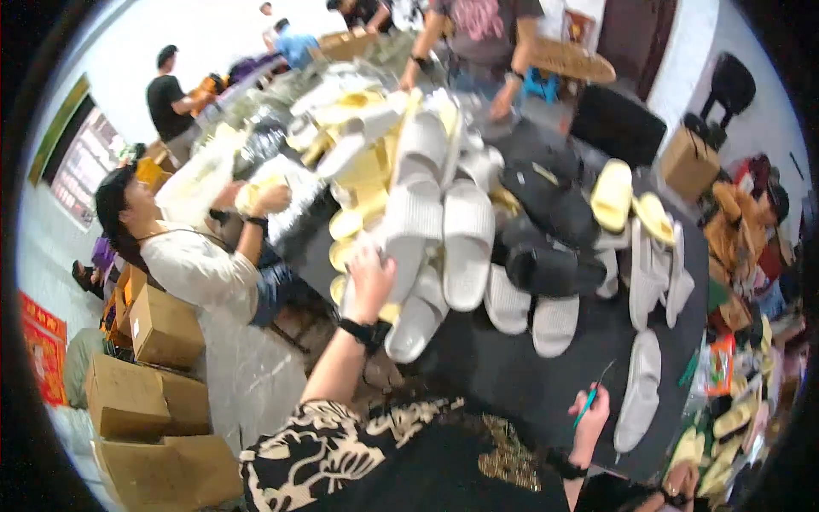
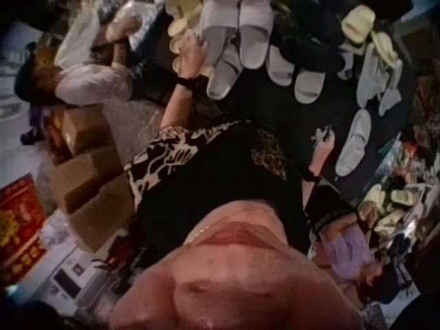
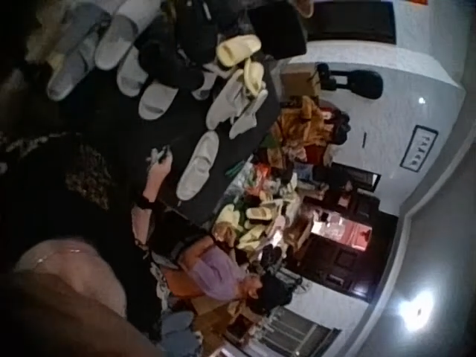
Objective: The recorder is using scissors to trim excess material from the soles and straps of foam sandals (slides) at a large workstation.
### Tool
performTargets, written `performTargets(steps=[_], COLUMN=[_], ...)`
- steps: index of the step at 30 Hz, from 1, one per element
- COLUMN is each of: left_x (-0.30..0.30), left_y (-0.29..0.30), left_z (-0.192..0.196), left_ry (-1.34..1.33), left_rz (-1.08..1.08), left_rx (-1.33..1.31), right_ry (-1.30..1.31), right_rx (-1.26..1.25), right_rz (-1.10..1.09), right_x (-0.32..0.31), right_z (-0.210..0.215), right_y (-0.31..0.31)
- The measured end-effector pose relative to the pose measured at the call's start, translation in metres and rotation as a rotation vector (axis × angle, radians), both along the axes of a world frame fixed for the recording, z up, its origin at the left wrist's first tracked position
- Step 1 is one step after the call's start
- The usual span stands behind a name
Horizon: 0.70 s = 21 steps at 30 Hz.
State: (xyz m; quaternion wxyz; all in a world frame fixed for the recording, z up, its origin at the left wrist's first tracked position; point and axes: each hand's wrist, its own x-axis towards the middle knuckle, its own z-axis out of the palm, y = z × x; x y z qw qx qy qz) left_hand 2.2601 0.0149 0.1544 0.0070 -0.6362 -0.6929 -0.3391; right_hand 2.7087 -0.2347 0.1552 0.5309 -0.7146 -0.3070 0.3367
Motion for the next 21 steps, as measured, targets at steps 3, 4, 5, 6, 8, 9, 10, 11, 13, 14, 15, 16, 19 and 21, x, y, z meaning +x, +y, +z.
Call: performTargets(steps=[3,4,5,6,8,9,10,11,13,14,15,16,19,21], left_x=[0.018,0.015,0.010,0.005,0.007,0.007,0.018,0.022,0.021,0.025,0.030,0.037,0.067,0.083], left_y=[-0.005,-0.004,-0.001,0.003,0.010,0.013,0.014,0.013,0.021,0.022,0.022,0.018,0.009,0.008], left_z=[0.020,0.019,0.017,0.014,0.020,0.022,0.040,0.050,0.055,0.068,0.082,0.100,0.129,0.129], left_ry=[0.067,0.037,0.008,0.012,-0.098,-0.097,-0.298,-0.493,-0.522,-0.567,-0.611,-0.610,-0.747,-0.846], left_rz=[-0.003,0.007,0.014,0.026,0.032,0.038,-0.010,-0.047,-0.059,-0.093,-0.128,-0.129,-0.215,-0.361], left_rx=[-0.031,-0.002,0.017,0.039,0.036,0.045,0.041,0.035,0.124,0.141,0.158,0.164,0.111,0.050], right_ry=[0.155,0.109,0.132,0.089,0.057,0.057,0.151,0.250,0.243,0.233,0.223,0.261,0.335,0.312], right_rx=[0.064,0.125,0.165,0.150,0.164,0.174,0.176,0.175,0.159,0.137,0.115,0.087,0.096,0.133], right_rz=[0.110,0.185,0.252,0.278,0.313,0.320,0.369,0.432,0.461,0.478,0.495,0.499,0.476,0.482], right_x=[-0.028,-0.030,-0.040,-0.047,-0.067,-0.071,-0.072,-0.075,-0.080,-0.080,-0.080,-0.079,-0.070,-0.066], right_z=[0.001,-0.014,-0.015,-0.014,0.005,0.005,0.006,0.006,0.007,0.007,0.007,0.008,0.019,0.033], right_y=[0.011,0.015,0.022,0.027,0.041,0.046,0.051,0.057,0.065,0.069,0.073,0.075,0.081,0.087])
